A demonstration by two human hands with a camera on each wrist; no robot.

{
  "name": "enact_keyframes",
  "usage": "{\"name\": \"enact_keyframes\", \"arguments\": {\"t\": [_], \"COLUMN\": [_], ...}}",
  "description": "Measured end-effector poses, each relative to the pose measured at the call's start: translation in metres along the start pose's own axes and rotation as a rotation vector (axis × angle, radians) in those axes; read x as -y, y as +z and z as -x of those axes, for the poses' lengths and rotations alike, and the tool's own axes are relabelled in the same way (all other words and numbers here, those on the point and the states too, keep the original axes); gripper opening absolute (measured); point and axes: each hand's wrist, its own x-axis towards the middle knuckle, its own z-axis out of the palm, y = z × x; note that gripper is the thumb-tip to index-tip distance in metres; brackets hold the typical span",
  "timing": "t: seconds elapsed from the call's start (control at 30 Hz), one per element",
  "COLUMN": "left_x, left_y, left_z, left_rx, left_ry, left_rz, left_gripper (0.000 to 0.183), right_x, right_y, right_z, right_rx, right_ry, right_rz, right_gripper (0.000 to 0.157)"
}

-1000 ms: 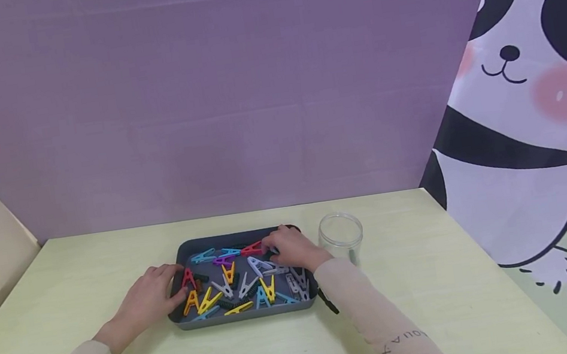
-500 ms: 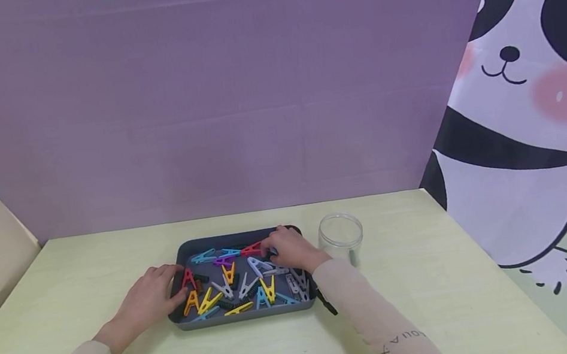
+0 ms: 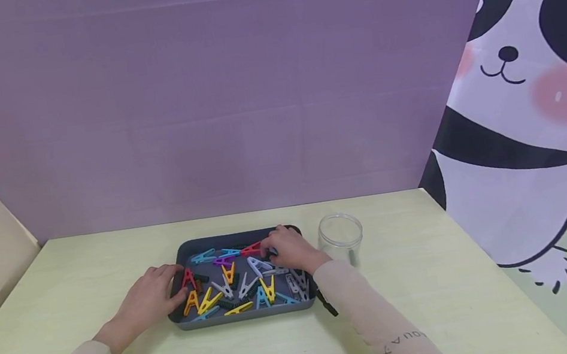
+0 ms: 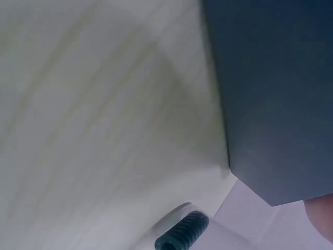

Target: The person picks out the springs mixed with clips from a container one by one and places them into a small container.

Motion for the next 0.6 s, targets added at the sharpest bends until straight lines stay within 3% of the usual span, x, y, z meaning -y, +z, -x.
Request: {"name": "enact_keyframes", "arguments": {"t": [0.6], "left_x": [0.0], "left_y": [0.0], "left_z": [0.0], "left_rx": [-0.006], "left_ry": [0.007], "left_rz": [-0.009], "left_gripper": [0.048], "right_x": [0.005], "right_y": [-0.012], "right_z": [0.001], "right_rx": [-0.104], "right_ry": [-0.123], "right_rz": [-0.043], "right_gripper": [0.015]}}
